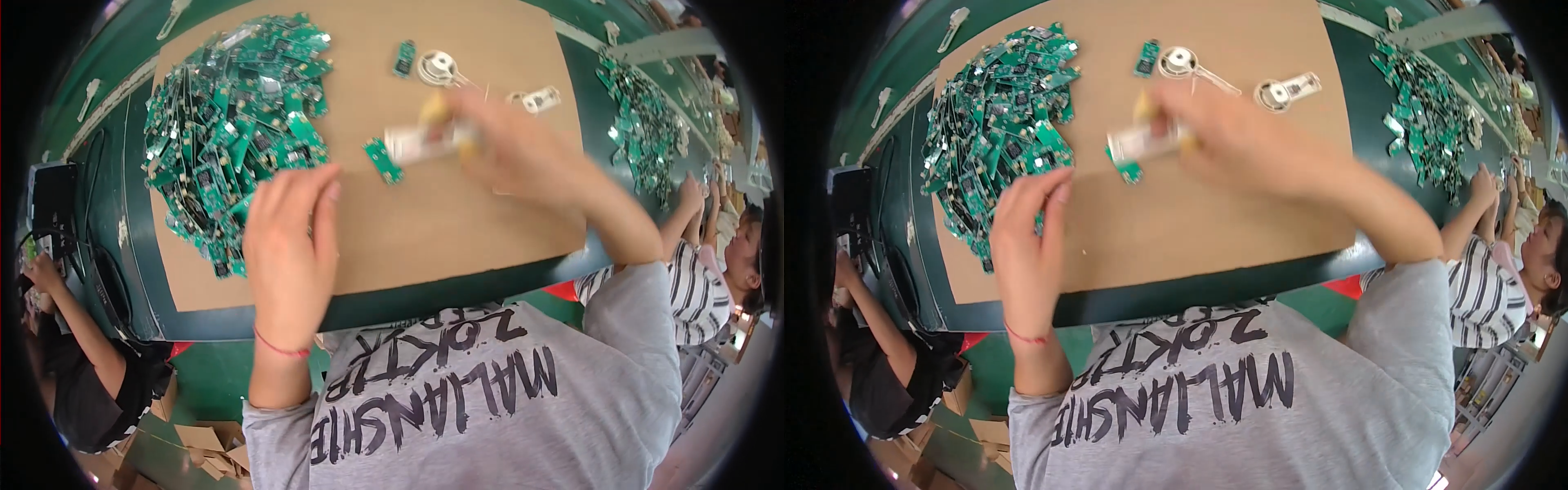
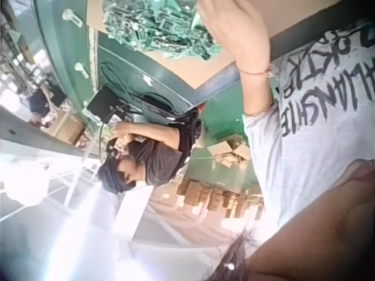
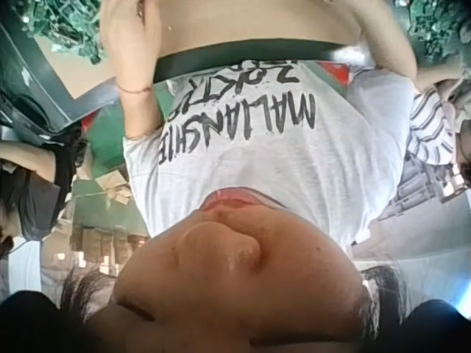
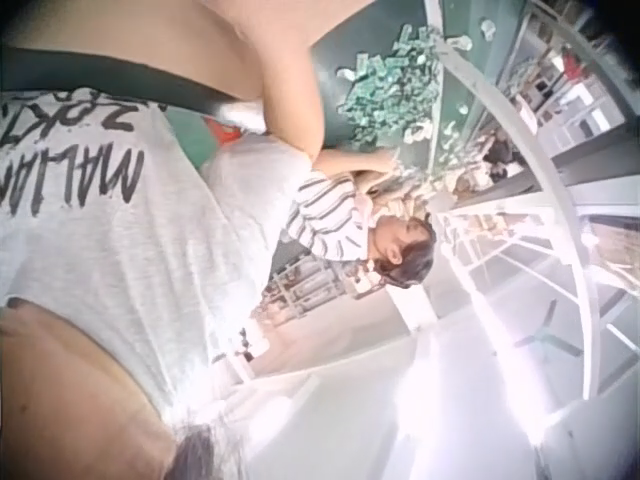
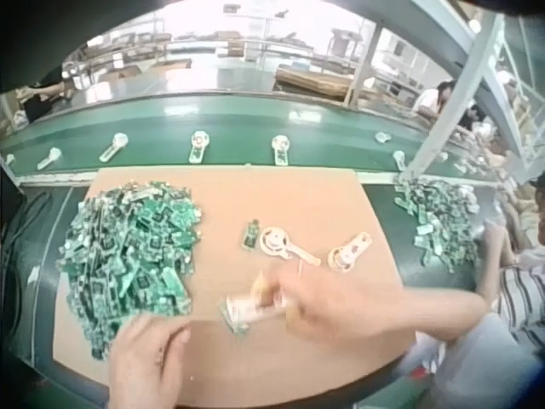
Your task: The person assembles electronic components by inserting printed circuit boards into plastic housings by hand.
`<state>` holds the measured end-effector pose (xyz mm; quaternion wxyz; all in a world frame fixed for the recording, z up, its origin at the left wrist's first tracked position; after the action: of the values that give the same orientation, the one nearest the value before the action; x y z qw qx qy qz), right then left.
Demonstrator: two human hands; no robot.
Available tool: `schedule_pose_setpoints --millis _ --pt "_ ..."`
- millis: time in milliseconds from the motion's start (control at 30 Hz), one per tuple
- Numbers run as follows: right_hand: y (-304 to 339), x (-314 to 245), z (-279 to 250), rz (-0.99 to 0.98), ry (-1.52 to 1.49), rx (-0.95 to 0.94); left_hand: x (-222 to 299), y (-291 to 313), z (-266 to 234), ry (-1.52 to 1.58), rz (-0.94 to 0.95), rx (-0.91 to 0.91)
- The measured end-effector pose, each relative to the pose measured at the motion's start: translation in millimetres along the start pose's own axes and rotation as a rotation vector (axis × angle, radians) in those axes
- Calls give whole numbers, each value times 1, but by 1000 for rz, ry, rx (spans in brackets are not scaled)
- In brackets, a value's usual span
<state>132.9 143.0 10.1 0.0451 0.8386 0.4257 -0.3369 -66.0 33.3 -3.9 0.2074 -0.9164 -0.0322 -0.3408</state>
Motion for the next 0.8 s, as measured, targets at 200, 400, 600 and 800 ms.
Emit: schedule_pose_setpoints --millis 200,400,600,800 --pt "74 -27 50 -201 189 109 16 -11 40 -209 104 -78" --pt "87 -30 60 -279 204 154 11 -31 54 -271 217 -186" --pt "93 -26 63 -293 130 157 11 -2 55 154 -30 -316" --pt "93 -27 57 -196 -72 225 20 34 51 573 -254 -242"
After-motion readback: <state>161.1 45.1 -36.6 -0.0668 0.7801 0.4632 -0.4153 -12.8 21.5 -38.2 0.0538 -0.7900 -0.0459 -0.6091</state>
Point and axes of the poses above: each hand's wrist, its own y-axis away from the middle knuckle, its own z-axis out of the palm, x = y × z, the point moved 2 cm from there along -y, towards the middle knuckle, and after that the axes turned 10 degrees about x, right-handed, at the moved point
